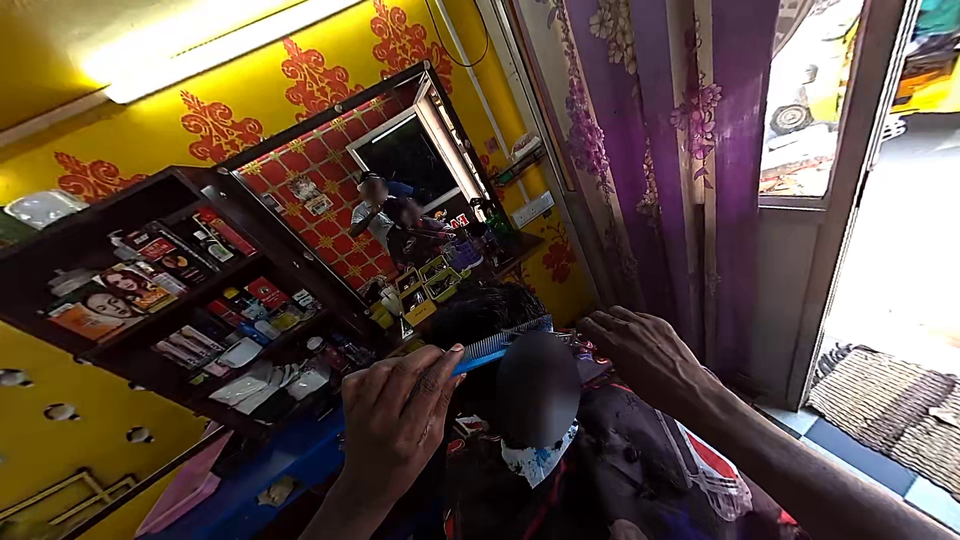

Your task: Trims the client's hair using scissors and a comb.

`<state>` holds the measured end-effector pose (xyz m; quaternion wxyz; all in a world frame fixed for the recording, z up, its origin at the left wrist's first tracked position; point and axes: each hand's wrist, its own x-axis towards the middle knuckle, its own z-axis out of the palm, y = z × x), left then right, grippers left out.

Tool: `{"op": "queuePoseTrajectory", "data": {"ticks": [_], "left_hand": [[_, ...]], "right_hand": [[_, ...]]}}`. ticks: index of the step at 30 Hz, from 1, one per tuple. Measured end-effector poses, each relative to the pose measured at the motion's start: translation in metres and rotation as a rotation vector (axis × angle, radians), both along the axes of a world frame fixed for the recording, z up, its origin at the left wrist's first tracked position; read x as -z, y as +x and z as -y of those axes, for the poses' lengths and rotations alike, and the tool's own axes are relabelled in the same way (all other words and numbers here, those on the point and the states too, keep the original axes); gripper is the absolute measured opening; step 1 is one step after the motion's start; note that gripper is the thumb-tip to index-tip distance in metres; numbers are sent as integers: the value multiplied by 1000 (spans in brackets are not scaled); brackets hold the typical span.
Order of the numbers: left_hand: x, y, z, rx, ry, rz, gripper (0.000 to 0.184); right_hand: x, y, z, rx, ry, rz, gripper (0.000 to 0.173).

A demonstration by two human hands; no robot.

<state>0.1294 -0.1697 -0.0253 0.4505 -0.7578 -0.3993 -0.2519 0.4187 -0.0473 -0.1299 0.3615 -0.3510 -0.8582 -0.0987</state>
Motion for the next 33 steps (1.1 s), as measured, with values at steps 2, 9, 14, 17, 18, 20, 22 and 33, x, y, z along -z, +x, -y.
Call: {"op": "queuePoseTrajectory", "data": {"ticks": [2, 9, 14, 17, 18, 20, 22, 33], "left_hand": [[9, -1, 4, 20, 10, 20, 29], [25, -13, 17, -5, -277, -55, 32], [-10, -8, -3, -85, -130, 70, 31], [-16, -9, -15, -75, -81, 59, 31], [-16, -9, -17, -59, -61, 48, 30], [-15, -9, -19, -17, -22, 34, 28], [-14, -9, -20, 14, -2, 22, 27], [-12, -8, -21, 17, -7, 4, 28]], "right_hand": [[5, 6, 2, 11, -54, -39, 27], [16, 37, -11, 23, -63, -77, 29], [5, 30, -22, 31, 10, -34, 25], [-7, 19, -23, 60, -72, 88, 46], [-11, 15, -23, 66, -97, 111, 51], [-20, 8, -21, 62, -140, 139, 51], [-27, 4, -17, 49, -119, 139, 40], [-16, 13, -18, 98, 40, 96, 38]]}}
